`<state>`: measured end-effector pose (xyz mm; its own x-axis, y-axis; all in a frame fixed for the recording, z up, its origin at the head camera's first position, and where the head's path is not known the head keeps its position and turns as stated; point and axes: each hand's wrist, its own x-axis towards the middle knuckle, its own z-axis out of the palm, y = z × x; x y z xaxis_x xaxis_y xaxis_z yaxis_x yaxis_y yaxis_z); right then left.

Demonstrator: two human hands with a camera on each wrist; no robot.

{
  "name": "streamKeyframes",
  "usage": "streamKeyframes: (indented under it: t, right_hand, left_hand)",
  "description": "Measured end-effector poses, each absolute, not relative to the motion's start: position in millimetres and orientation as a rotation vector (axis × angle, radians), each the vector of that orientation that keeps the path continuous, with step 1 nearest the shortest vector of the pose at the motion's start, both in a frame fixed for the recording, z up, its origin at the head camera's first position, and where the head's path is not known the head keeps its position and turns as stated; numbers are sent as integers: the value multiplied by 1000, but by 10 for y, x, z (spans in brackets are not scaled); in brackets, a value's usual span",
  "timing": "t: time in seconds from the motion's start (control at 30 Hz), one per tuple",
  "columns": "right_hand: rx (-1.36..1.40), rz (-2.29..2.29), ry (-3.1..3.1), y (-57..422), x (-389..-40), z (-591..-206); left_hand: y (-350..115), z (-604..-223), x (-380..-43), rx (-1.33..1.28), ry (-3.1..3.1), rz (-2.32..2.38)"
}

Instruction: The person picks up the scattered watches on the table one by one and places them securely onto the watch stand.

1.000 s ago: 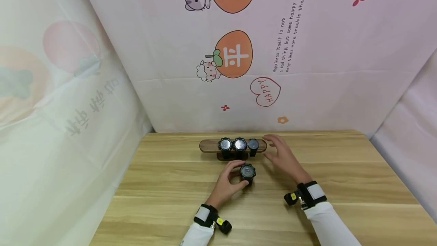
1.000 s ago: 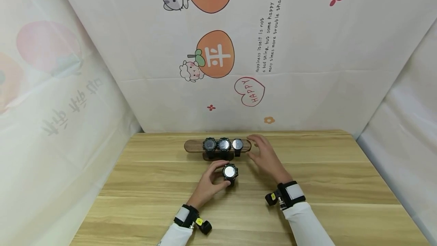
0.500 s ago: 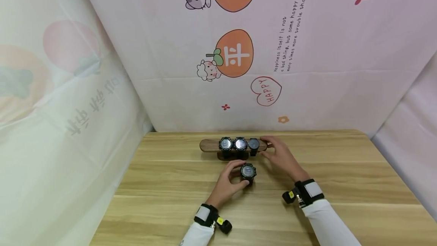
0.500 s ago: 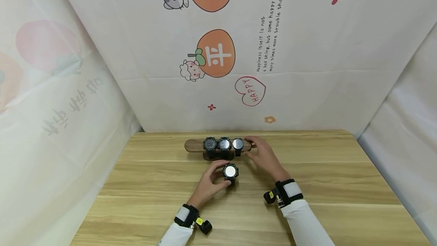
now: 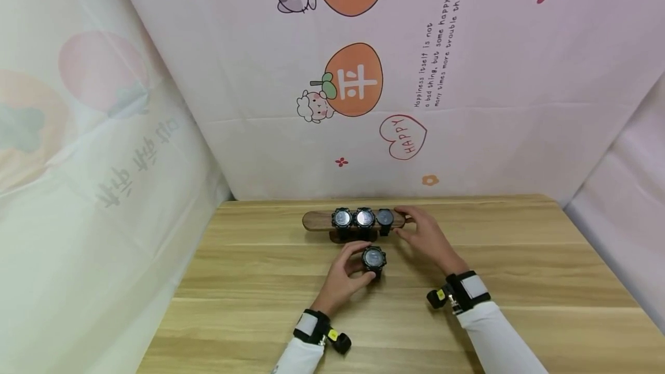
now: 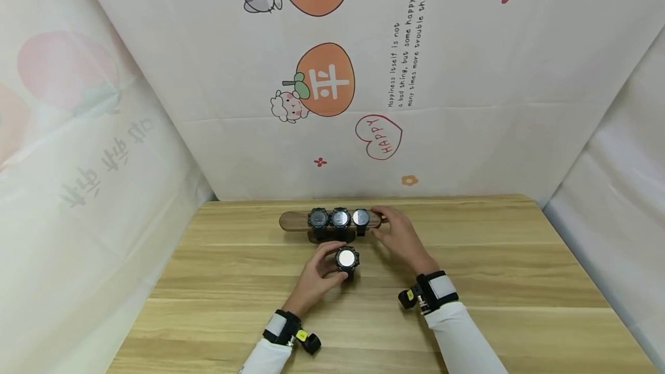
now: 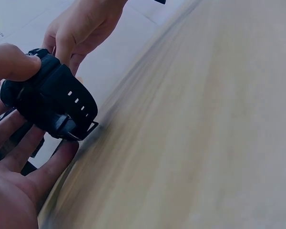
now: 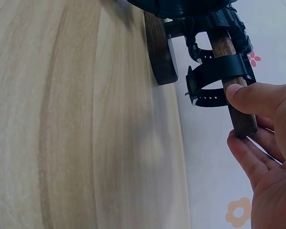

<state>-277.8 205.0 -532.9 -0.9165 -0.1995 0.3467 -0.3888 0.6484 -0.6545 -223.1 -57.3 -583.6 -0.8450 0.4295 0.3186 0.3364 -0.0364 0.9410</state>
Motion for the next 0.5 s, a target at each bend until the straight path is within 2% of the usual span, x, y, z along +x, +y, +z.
streamKeyframes:
  t: [0.5]
  right_hand:
    - [447,1159,-2624,2038,-2772,-5331]
  left_hand:
    - [-643,-5791,-2229,862,2248,2036]
